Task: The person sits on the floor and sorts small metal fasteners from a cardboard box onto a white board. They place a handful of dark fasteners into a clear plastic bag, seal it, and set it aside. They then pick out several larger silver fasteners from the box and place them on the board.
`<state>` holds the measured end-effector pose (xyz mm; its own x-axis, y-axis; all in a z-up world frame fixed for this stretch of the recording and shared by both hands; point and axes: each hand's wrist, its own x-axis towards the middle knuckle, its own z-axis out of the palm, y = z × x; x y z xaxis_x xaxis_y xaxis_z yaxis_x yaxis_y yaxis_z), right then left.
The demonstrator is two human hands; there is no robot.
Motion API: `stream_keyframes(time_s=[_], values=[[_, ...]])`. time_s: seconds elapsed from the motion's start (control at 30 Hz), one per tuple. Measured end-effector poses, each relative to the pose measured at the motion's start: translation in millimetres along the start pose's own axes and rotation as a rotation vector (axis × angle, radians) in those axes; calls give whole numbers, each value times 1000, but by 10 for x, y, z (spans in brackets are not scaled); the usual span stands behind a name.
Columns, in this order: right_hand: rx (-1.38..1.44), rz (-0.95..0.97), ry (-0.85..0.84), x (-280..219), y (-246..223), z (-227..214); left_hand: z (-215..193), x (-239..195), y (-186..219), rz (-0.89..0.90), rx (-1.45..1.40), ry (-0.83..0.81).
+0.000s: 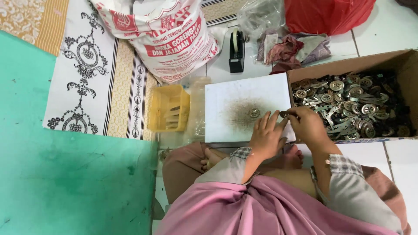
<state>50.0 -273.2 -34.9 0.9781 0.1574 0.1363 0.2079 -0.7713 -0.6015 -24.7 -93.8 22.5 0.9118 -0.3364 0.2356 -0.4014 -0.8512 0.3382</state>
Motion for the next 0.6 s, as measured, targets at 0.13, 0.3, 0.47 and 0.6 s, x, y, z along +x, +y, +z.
stream_keyframes(time_s=[0.13, 0.3, 0.47, 0.6], values=[[75, -37, -52, -29, -600, 174, -41, -443, -426, 24, 103, 209], [-9, -38, -134, 34, -986, 427, -43, -556, -685, -91, 83, 100], [-179, -131, -14, 83, -834, 625, -71, -492, -733, -194, 16, -47], [-251, -218, 65, 89, -745, 665, -105, -426, -729, -264, 9, -206]])
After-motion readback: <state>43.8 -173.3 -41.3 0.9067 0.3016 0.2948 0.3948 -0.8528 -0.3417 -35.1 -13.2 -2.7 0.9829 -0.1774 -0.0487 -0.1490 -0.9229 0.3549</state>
